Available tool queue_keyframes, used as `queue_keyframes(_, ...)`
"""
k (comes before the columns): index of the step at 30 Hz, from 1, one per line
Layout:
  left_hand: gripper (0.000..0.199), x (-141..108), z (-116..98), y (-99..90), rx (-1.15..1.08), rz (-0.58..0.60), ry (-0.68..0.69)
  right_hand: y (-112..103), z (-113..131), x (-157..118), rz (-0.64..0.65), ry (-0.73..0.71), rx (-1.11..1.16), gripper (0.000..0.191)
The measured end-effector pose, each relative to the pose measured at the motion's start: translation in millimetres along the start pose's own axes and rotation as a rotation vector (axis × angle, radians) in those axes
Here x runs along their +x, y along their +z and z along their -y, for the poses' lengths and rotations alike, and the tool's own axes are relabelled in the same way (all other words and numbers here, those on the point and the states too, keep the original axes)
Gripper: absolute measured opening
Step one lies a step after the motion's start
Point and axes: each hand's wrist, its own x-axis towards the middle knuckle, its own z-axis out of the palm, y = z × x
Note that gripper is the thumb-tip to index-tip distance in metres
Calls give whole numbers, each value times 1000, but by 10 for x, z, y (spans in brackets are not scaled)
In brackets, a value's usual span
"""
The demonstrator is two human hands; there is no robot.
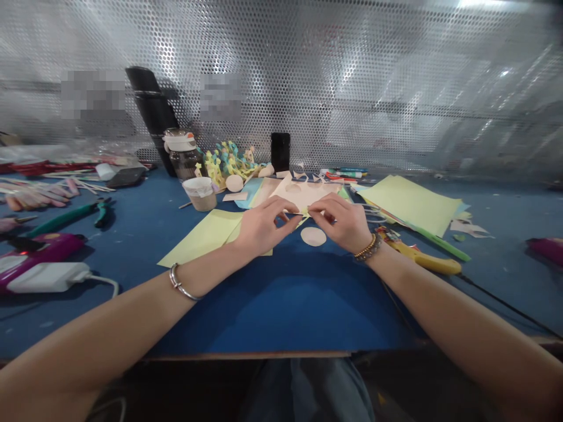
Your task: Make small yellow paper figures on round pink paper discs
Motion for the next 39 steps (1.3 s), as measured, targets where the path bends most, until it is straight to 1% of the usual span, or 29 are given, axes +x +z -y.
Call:
queue_keyframes(4, 15, -7, 4, 7, 25, -23, 65, -4, 14, 2, 9, -8, 18, 11)
queue_keyframes(11, 13, -9, 20, 26, 41, -83, 99, 9, 18, 0, 4, -11, 10, 10)
queue_keyframes(17, 12, -2, 22, 18, 48, -103, 156, -8, 18, 3, -2, -29, 32, 9)
queue_keyframes(23, 13, 1, 20, 12, 88, -111, 160, -46, 10, 22, -14, 7, 37, 11)
queue_keyframes(31, 15, 0, 18, 10, 106, -80, 144, -21, -7, 14, 22, -43, -32, 13)
queue_keyframes(36, 16, 2, 23, 11, 108, -68, 114, -25, -17, 14, 13, -59, -38, 14)
queue_keyframes(39, 16, 1, 28, 12, 101, -64, 129, -20, -20, 10, 12, -68, -41, 13)
